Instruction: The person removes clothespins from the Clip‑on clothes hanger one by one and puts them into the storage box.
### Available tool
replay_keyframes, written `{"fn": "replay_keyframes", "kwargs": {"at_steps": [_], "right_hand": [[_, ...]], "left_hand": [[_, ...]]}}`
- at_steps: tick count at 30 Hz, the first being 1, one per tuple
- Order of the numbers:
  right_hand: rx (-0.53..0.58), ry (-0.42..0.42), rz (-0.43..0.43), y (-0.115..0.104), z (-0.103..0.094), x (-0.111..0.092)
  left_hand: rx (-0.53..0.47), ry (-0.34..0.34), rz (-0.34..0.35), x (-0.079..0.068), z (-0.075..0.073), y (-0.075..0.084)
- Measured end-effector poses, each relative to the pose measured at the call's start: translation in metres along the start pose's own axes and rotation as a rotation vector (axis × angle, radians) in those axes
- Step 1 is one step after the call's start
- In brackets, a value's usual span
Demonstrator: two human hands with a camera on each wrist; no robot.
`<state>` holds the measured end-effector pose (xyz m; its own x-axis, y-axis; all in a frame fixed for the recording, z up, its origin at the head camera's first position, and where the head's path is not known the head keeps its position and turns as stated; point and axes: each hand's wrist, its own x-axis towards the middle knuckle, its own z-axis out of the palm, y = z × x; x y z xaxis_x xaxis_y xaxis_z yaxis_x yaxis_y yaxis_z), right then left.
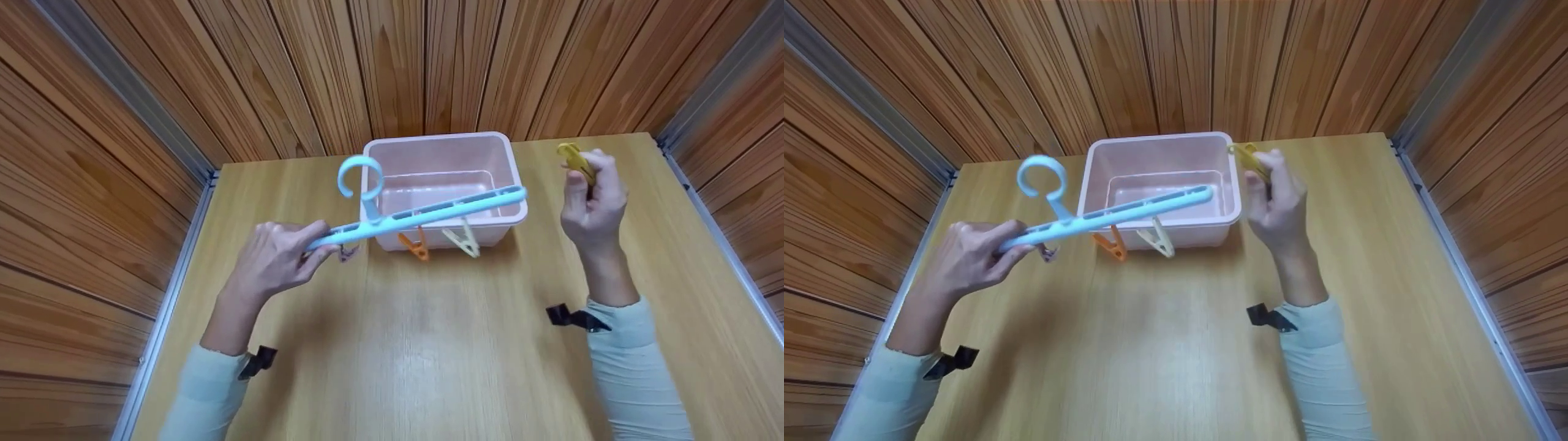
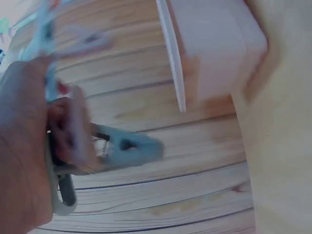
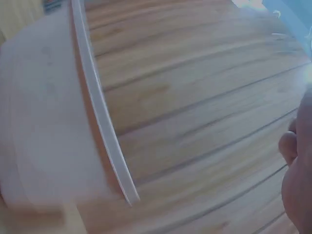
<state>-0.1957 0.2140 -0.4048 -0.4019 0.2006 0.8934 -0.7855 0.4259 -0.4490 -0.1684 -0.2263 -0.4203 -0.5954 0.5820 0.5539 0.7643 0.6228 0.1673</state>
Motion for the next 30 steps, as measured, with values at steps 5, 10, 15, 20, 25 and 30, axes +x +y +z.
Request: {"fn": "replay_keyframes", "kwargs": {"at_steps": [5,10,15,20,25,30], "right_hand": [[0.060,-0.172,0.089,0.006,-0.007,0.004],[0.183,-0.295,0.185,0.012,-0.007,0.000],[0.399,-0.318,0.292,0.019,-0.005,-0.002],[0.512,-0.344,0.387,0.023,-0.007,0.000],[0.550,-0.359,0.451,0.026,-0.011,0.002],[0.628,-0.370,0.545,0.029,-0.012,0.003]], "left_hand": [[-0.051,0.004,-0.079,-0.009,0.001,-0.005],[-0.088,0.019,-0.133,-0.006,-0.002,-0.006],[-0.095,0.031,-0.146,-0.008,-0.001,-0.006],[-0.108,0.049,-0.176,-0.009,0.001,-0.007],[-0.108,0.054,-0.186,-0.005,0.000,-0.006],[-0.117,0.059,-0.181,-0.003,0.000,-0.006]]}}
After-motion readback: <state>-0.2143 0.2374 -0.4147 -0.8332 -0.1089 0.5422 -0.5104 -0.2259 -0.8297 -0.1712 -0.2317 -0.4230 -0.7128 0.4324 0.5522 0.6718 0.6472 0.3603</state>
